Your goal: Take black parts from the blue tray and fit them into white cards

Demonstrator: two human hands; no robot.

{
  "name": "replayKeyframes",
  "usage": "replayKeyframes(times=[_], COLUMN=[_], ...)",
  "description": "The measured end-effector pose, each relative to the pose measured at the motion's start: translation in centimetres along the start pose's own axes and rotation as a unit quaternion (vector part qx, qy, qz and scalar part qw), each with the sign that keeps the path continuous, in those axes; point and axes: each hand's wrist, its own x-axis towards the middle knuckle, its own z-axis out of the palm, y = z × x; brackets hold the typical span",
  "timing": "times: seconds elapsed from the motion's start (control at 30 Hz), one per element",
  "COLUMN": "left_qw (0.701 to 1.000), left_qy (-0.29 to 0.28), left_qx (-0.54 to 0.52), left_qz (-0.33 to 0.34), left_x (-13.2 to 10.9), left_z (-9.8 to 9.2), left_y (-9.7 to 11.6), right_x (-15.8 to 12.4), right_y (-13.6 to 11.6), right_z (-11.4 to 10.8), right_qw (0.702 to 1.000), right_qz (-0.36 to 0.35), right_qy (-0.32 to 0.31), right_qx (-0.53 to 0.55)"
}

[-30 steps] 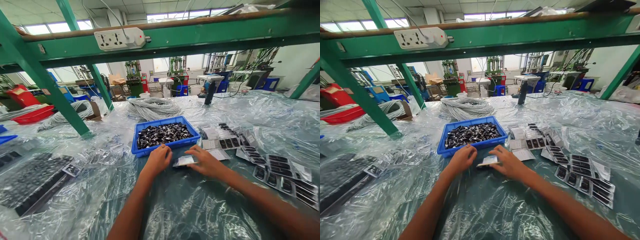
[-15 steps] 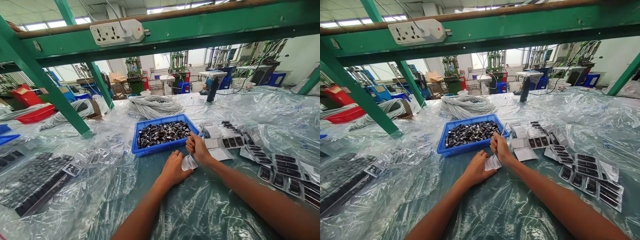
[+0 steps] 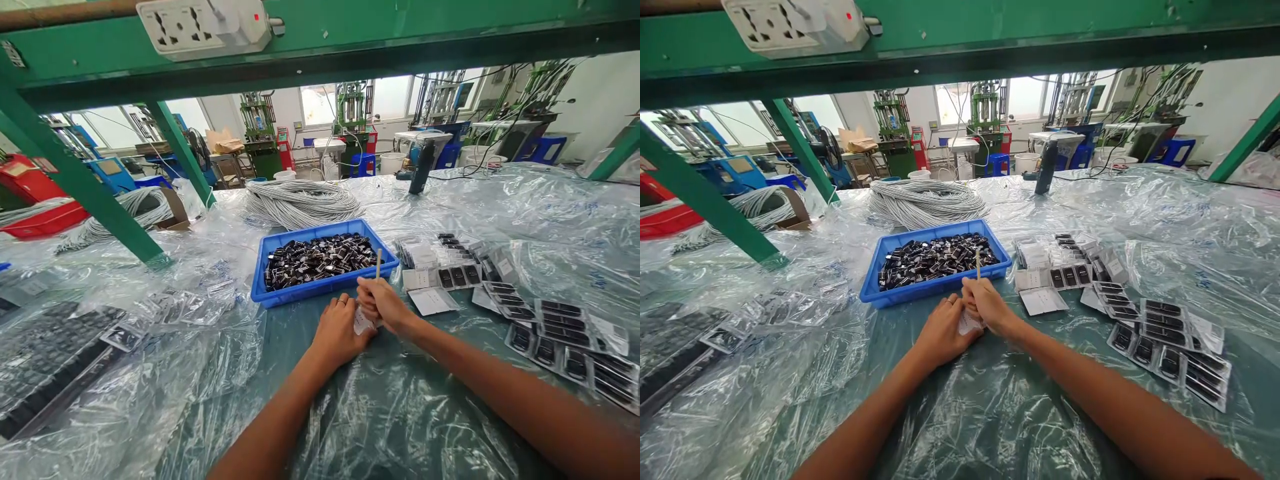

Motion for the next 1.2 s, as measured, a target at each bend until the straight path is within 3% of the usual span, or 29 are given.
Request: replayKeyframes(times=[0.1, 0.23, 0.4, 0.9, 1.03, 1.2], left_qw=[1.0, 1.0, 0.999, 0.997, 0.998, 0.998], left_qy=[-0.005, -0.003, -0.027, 0.008, 0.0, 0.001], left_qx=[-0.013, -0.013, -0.026, -0.069, -0.063, -0.058], left_qz=[0.011, 0.009, 0.009, 0.026, 0.004, -0.027], left_x=[0.0, 0.0, 0.0, 0.2, 0.0, -0.3], left_z=[-0.1, -0.9, -1.2, -0.4, -0.6, -0.4], left_y=[-0.2, -1.2, -1.7, -1.4, -0.9, 0.0], right_x=[-0.7, 0.4, 1.8, 1.7, 1.1, -0.5], right_y=[-1.2, -2.3, -0.8, 1.2, 1.0, -0.6], right_z=[-0.7, -0.9, 0.1, 1.5, 1.4, 0.7], right_qw=[0.998, 0.995, 0.989, 0.986, 0.992, 0.996], right_qz=[0.036, -0.049, -0.085, -0.134, -0.075, 0.084], right_qy=[-0.047, 0.033, 0.052, 0.099, 0.091, -0.04], right_qx=[-0.007, 0.085, 0.112, 0.029, 0.034, 0.003])
